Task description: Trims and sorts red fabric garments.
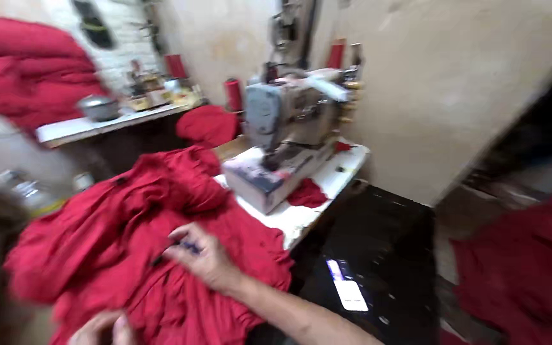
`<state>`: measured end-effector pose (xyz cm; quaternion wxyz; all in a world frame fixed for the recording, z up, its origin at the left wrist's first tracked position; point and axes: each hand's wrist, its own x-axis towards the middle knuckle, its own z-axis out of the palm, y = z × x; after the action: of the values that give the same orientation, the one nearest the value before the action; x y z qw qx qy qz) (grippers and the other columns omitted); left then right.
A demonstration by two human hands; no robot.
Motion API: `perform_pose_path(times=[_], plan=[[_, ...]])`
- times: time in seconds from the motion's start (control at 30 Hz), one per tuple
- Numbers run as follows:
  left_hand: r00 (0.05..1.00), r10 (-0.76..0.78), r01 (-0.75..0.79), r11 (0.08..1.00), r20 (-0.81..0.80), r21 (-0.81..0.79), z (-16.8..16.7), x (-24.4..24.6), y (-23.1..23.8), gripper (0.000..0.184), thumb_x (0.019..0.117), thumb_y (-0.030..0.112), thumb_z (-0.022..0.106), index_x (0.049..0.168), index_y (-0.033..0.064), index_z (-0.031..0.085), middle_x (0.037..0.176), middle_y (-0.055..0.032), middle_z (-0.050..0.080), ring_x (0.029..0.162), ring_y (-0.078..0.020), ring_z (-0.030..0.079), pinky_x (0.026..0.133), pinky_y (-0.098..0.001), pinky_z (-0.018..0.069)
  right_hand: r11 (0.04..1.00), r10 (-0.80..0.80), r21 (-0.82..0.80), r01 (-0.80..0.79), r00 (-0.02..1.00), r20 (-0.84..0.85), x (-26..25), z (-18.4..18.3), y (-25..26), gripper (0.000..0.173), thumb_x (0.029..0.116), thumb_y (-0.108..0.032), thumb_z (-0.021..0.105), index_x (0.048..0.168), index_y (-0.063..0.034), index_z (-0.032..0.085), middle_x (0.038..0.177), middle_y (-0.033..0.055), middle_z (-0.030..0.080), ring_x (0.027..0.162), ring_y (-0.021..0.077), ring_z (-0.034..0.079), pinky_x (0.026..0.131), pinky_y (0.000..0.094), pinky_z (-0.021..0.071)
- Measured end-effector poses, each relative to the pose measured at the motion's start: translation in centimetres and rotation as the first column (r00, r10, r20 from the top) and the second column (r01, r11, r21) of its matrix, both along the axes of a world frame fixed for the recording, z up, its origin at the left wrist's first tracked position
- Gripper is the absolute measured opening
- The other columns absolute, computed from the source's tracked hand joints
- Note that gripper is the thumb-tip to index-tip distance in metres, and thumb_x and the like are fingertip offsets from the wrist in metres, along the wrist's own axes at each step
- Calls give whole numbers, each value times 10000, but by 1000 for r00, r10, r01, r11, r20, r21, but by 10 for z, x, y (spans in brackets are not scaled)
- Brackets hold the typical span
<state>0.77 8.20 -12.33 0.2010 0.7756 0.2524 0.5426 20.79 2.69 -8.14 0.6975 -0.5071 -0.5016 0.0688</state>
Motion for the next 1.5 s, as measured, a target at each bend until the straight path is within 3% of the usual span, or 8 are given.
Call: perform_pose_path(times=[0.37, 0.53, 0.7, 1.13, 1.27, 1.37, 1.43, 1.5], plan=[[952, 265, -246, 960, 152, -131, 14, 22, -25, 151, 933, 86, 621, 957, 9, 748, 999, -104, 724, 1020, -182, 666, 943, -314, 515, 972, -27, 219, -81, 893, 449, 1, -13, 8, 230, 945, -130, 707, 1096, 44, 700, 1013, 93, 712, 967, 20, 658, 903, 149, 518], [943, 269, -250, 961, 198, -115, 14, 22, -27, 131, 914, 64, 638, 928, -2, 750, 989, -117, 731, 1003, -195, 676, 942, -315, 521, 976, -71, 190, -107, 669, 740, -2, -1, 9, 219, 945, -207, 713, 1070, -39, 778, 945, 158, 738, 880, 214, 710, 776, 299, 559], [937, 252, -237, 967, 243, -87, 12, 22, -26, 107, 901, 67, 664, 908, -2, 745, 978, -117, 729, 993, -194, 677, 935, -309, 527, 974, -120, 199, -109, 496, 860, -4, 4, 13, 188, 955, -208, 687, 1047, -86, 797, 908, 126, 754, 820, 251, 718, 683, 362, 544], [936, 233, -208, 971, 265, -119, 14, 22, -28, 121, 888, 53, 658, 893, -30, 746, 973, -144, 733, 997, -220, 680, 936, -318, 527, 962, -191, 251, -106, 395, 898, -13, 6, 19, 169, 963, -135, 655, 1026, -89, 806, 875, 102, 757, 745, 252, 696, 617, 367, 503], [932, 223, -201, 974, 286, -103, 14, 21, -30, 116, 881, 43, 654, 887, -36, 740, 958, -146, 727, 977, -208, 677, 919, -302, 528, 967, -161, 234, -100, 469, 868, -12, 1, 19, 178, 963, -166, 671, 1015, -56, 801, 879, 132, 756, 769, 257, 715, 645, 359, 536], [925, 247, -253, 967, 288, -17, 9, 8, -33, 117, 887, 59, 653, 880, -22, 737, 961, -147, 729, 984, -219, 679, 934, -331, 527, 967, -25, 195, -166, 697, 717, -3, -5, 21, 235, 950, -166, 697, 1077, 27, 740, 931, 165, 725, 852, 163, 694, 777, 248, 554], [904, 349, -359, 933, 247, -5, 1, -11, -35, 137, 907, 95, 648, 892, 0, 746, 984, -138, 737, 1002, -229, 685, 937, -375, 530, 954, 96, 193, -230, 842, 532, 4, -9, 20, 245, 950, -111, 692, 1135, 49, 680, 1024, 91, 706, 944, 34, 660, 875, 165, 535], [833, 531, -521, 848, 158, -100, -7, -34, -36, 157, 918, 130, 643, 914, 18, 753, 998, -127, 745, 1018, -262, 689, 944, -464, 503, 947, 182, 203, -250, 935, 306, 7, -10, 21, 212, 939, -47, 662, 1140, 20, 651, 1029, -32, 701, 879, -35, 652, 794, 140, 554]])
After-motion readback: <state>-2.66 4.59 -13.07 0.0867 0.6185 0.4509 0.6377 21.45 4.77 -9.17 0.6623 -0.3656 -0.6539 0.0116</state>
